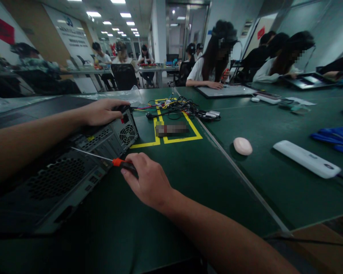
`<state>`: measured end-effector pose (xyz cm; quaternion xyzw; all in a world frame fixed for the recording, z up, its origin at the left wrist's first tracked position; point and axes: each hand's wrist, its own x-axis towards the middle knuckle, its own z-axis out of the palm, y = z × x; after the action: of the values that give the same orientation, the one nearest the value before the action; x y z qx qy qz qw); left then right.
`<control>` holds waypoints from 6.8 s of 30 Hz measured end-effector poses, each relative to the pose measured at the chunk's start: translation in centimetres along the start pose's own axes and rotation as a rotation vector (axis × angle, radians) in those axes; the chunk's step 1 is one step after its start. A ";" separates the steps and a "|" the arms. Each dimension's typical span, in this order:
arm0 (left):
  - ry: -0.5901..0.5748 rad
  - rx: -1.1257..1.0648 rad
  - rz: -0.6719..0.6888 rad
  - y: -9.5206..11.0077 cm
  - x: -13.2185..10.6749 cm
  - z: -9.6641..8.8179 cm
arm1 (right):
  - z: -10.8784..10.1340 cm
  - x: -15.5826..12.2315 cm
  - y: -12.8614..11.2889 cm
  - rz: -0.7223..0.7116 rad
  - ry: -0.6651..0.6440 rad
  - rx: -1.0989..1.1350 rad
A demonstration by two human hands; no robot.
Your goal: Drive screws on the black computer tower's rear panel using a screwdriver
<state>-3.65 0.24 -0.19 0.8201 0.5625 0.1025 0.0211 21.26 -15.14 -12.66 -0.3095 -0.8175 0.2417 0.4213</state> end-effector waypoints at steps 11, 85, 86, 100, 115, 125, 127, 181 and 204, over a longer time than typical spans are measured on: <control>-0.012 0.012 -0.012 0.5 -0.2 -0.1 | -0.2 0.0 -0.1 0.013 -0.001 -0.032; -0.007 0.034 -0.029 0.1 0.0 0.0 | -0.3 0.0 -0.6 0.027 -0.052 -0.064; -0.010 0.038 -0.029 0.1 0.0 0.1 | -0.3 0.0 -0.7 0.024 -0.048 -0.059; -0.001 0.038 -0.027 0.4 0.0 0.1 | 0.1 -0.2 -0.7 0.039 -0.030 -0.014; -0.011 0.056 -0.015 0.3 -0.1 0.0 | 0.0 0.0 -0.4 0.035 -0.056 -0.044; 0.001 0.025 -0.011 0.2 -0.1 0.0 | 0.0 0.0 -0.5 0.049 -0.070 -0.040; 0.001 0.026 -0.010 0.3 -0.1 0.0 | 0.0 -0.1 -0.4 0.053 -0.067 -0.037; 0.001 0.038 -0.010 0.2 0.0 0.1 | -0.2 0.1 -0.6 0.060 -0.059 -0.009; -0.006 0.049 -0.009 0.2 0.1 0.1 | -0.2 0.0 -0.5 0.061 -0.057 -0.006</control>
<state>-3.42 0.23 -0.28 0.8182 0.5684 0.0861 0.0031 21.21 -15.47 -12.21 -0.3286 -0.8200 0.2608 0.3894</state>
